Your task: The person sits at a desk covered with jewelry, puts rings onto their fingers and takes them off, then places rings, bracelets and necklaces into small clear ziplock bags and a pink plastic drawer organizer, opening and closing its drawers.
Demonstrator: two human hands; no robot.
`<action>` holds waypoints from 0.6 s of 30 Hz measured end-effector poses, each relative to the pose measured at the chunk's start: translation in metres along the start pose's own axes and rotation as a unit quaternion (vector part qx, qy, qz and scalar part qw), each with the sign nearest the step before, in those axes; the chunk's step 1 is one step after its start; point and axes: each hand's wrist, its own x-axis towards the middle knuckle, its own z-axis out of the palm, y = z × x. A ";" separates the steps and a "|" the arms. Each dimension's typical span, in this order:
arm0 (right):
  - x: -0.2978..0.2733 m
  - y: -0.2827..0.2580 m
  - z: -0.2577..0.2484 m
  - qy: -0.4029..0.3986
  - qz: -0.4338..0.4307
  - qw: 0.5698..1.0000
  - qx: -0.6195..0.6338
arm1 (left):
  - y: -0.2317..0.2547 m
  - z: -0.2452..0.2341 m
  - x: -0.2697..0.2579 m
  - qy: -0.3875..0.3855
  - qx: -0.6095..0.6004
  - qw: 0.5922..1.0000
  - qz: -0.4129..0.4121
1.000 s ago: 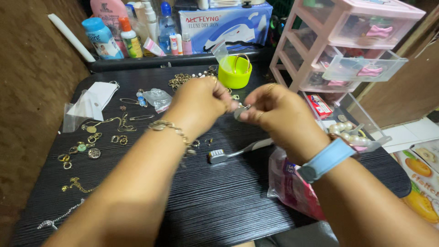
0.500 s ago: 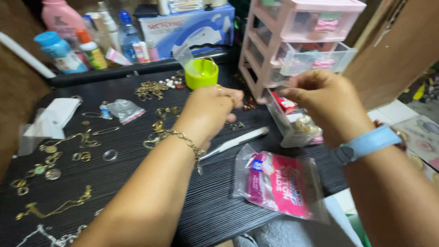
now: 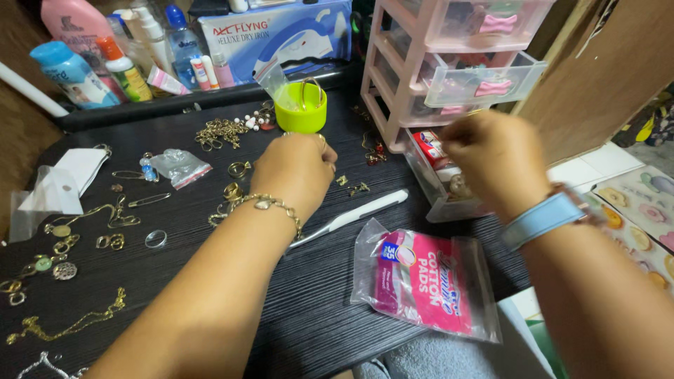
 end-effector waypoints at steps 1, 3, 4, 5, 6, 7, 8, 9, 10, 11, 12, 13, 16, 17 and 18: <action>-0.003 -0.013 0.002 0.001 -0.035 0.999 0.001 | -0.001 -0.001 0.000 -0.002 0.003 1.000 0.015; -0.008 -0.038 0.008 -0.001 -0.106 0.994 0.003 | -0.006 -0.003 -0.001 0.002 0.001 1.000 0.019; -0.009 -0.049 0.010 -0.007 -0.126 0.992 0.002 | -0.009 -0.004 -0.001 0.007 -0.004 1.000 0.009; -0.009 -0.060 0.013 -0.012 -0.146 0.989 0.000 | -0.013 -0.007 -0.002 0.012 -0.010 1.000 -0.001; -0.009 -0.069 0.015 -0.016 -0.167 0.986 0.000 | -0.016 -0.010 -0.002 0.016 -0.005 1.000 -0.008; -0.009 -0.077 0.017 -0.052 -0.146 0.988 0.005 | -0.020 -0.014 -0.003 0.019 0.000 1.000 -0.014; -0.009 -0.083 0.019 -0.087 -0.125 0.988 0.012 | -0.024 -0.018 -0.005 0.022 0.005 1.000 -0.021; -0.009 -0.088 0.020 -0.123 -0.104 0.987 0.017 | -0.028 -0.022 -0.006 0.030 0.007 0.999 -0.019; -0.010 -0.091 0.021 -0.140 -0.116 0.983 0.009 | -0.032 -0.025 -0.008 0.038 0.009 0.999 -0.019; -0.010 -0.093 0.023 -0.156 -0.128 0.979 0.000 | -0.036 -0.028 -0.010 0.045 0.011 0.999 -0.018; -0.009 -0.094 0.025 -0.172 -0.140 0.975 -0.010 | -0.041 -0.032 -0.012 0.055 0.014 0.998 -0.009; -0.008 -0.095 0.029 -0.178 -0.137 0.974 -0.014 | -0.046 -0.036 -0.015 0.065 0.016 0.998 0.000; -0.005 -0.098 0.040 -0.196 -0.128 0.972 -0.015 | -0.055 -0.039 -0.026 0.076 0.015 0.997 -0.012; -0.005 -0.098 0.043 -0.203 -0.124 0.971 -0.007 | -0.057 -0.040 -0.029 0.076 0.013 0.997 -0.023; -0.005 -0.099 0.046 -0.212 -0.122 0.970 0.000 | -0.059 -0.040 -0.032 0.076 0.016 0.997 -0.025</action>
